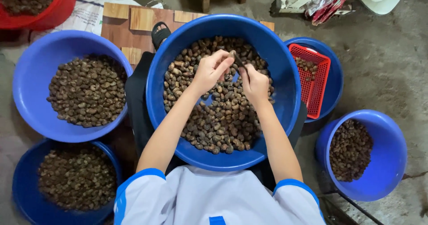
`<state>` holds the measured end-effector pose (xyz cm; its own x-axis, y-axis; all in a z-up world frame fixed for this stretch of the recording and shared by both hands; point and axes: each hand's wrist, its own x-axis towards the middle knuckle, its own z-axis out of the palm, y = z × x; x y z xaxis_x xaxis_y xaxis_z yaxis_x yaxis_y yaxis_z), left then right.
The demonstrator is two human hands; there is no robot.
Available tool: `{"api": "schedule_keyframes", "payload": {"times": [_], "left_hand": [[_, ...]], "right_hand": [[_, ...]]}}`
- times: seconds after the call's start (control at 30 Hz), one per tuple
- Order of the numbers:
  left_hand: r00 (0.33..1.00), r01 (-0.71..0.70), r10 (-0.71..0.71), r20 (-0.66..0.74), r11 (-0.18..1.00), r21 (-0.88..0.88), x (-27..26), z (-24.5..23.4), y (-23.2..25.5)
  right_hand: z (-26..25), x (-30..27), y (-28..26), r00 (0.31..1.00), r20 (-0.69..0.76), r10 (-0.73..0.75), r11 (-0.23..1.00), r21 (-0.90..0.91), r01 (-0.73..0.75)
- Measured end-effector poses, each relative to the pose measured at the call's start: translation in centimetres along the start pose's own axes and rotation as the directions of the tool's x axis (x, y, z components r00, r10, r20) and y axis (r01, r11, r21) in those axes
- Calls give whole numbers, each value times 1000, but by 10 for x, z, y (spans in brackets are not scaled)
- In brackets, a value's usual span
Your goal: A person uses a small knife to process or peel nuts from a large blue bowl in a factory setting.
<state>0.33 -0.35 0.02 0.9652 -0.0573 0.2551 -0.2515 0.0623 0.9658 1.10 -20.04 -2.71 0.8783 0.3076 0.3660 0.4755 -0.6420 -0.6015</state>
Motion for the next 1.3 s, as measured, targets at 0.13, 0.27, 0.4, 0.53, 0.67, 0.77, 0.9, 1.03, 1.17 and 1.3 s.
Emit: {"api": "schedule_keyframes", "payload": {"times": [0.13,0.27,0.4,0.53,0.67,0.77,0.9,1.03,1.17,1.3], "left_hand": [[999,-10,4,53,994,110,5,-11,22],[975,-138,42,217,883,449,1,-9,29],[982,-62,8,188,957,285,1,-7,17],[994,-70,59,90,989,133,1,5,5],[991,-129,118,65,969,209,0,9,-8],[994,-105,99,39,971,216,1,6,-21],[991,-131,122,51,964,233,3,1,-17],[988,-150,153,18,937,315,4,3,-12],[980,-200,190,62,930,307,-3,12,10],[935,-354,295,198,744,567,-7,31,-16]], "right_hand": [[2,11,28,998,41,47,994,100,-51],[8,7,25,939,139,315,726,601,-332],[13,3,13,850,308,427,327,824,-463],[3,8,-6,877,342,338,182,891,-417],[2,10,-7,940,202,276,463,828,-314],[3,7,8,991,-2,134,850,515,-113],[-4,12,23,997,-6,-74,983,-166,72],[-17,12,14,998,-48,-48,998,-43,45],[-4,7,38,999,31,26,997,73,-28],[-6,16,14,923,85,375,708,617,-345]]}}
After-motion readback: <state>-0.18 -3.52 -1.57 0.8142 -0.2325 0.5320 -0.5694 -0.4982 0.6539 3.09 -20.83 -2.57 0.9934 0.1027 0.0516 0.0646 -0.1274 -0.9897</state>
